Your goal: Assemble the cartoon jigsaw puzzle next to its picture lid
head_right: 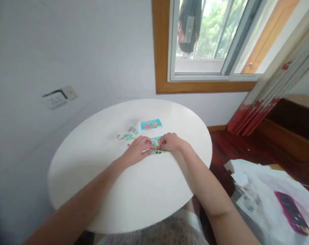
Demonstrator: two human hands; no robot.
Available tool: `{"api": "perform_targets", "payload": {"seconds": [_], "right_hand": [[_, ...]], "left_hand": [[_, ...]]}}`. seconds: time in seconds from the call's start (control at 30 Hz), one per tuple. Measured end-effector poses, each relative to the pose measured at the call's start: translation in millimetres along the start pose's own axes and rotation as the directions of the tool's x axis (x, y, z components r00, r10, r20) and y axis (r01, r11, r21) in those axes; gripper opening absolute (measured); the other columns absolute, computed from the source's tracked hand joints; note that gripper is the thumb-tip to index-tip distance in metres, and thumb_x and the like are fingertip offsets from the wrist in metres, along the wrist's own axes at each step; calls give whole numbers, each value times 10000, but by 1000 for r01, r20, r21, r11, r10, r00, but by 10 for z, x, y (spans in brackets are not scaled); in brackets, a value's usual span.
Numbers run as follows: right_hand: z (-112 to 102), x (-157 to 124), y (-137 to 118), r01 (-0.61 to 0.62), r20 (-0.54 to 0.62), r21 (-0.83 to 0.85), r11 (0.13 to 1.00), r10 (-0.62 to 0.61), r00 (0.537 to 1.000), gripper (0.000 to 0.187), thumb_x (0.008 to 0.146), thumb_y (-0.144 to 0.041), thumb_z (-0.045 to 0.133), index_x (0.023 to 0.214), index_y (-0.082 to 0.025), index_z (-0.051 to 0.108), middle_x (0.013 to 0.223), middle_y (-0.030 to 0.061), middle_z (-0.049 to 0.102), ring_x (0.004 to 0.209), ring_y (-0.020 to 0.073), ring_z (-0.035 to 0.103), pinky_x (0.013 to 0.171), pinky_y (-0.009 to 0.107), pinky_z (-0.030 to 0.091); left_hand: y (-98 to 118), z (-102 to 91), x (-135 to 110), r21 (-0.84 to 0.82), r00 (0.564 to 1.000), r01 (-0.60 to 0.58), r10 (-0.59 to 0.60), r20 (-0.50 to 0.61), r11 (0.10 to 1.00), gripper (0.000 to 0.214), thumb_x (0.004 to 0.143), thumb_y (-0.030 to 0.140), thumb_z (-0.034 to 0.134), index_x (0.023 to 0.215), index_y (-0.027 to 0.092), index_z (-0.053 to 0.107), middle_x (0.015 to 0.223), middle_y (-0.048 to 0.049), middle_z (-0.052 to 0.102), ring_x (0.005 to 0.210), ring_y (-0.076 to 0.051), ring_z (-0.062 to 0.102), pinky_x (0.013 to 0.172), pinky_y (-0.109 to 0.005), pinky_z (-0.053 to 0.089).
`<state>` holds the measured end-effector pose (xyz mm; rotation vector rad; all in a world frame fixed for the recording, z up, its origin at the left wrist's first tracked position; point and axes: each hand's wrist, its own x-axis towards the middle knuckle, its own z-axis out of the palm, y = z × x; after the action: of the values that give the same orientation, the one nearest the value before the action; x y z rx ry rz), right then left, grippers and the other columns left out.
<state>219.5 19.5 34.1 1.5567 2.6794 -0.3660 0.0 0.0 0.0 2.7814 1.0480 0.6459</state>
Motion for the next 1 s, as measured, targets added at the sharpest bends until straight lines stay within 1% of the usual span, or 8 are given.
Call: {"api": "perform_targets", "payload": {"seconds": [0.17,0.23,0.3,0.47,0.6,0.73,0.9,1.0], "right_hand": [[-17,-2,-13,-24,7,-19,1000,24,1000,286,793,-428,521,827,-244,738,842,37,715,803,182,590,680,254,333],[-25,-6,-7,-26,-2,-1,1000,26,1000,294,803,-422,512,816,-230,735,850,42,713,813,184,589,691,255,340],[-32,-12,4,-25,-16,29,999,26,1000,274,805,-388,510,835,-230,732,874,37,711,823,182,590,701,253,346],[-37,-22,47,-16,-30,112,994,19,999,207,759,-325,580,881,-232,719,903,19,705,819,165,588,715,233,358],[-25,-11,70,-6,-14,110,994,7,1000,205,736,-324,609,878,-230,724,875,25,703,799,168,580,694,235,353],[-8,0,75,-5,-13,128,992,6,1000,198,737,-316,601,859,-231,733,845,24,701,760,160,575,674,236,353],[8,3,70,-21,-28,158,987,26,999,195,728,-300,611,862,-227,734,876,29,704,777,160,578,681,228,361],[8,1,75,-7,-30,169,986,13,999,196,734,-288,598,859,-224,734,870,26,705,769,153,578,689,224,366]], "left_hand": [[4,-10,11,6,1000,-4,4,-5,1000,210,857,205,576,1005,303,690,1042,-32,568,1022,-210,474,909,-377,389],[14,-12,13,14,1000,0,0,-8,1000,212,851,201,583,1002,304,692,1039,-33,568,1023,-214,473,908,-381,390],[27,-16,14,18,1000,3,-3,-6,1000,214,846,199,590,1003,302,692,1036,-34,570,1023,-216,473,905,-382,390],[50,-27,15,26,1000,6,-6,-3,1000,208,852,198,579,998,296,691,1029,-33,576,1017,-216,474,901,-381,388],[47,-24,13,24,1000,11,-11,-1,1000,203,850,199,583,995,292,691,1029,-32,579,1024,-218,473,901,-378,385],[46,-26,16,14,1000,10,-10,1,1000,206,854,201,576,998,295,689,1024,-31,579,1023,-216,477,901,-376,386],[46,-26,19,7,1000,9,-9,6,1000,203,856,211,576,1003,296,688,1013,-35,581,1018,-216,482,898,-376,391],[34,-14,14,0,1000,6,-6,1,1000,214,861,214,569,1022,299,681,1006,-34,587,1016,-213,484,899,-375,392]]}}
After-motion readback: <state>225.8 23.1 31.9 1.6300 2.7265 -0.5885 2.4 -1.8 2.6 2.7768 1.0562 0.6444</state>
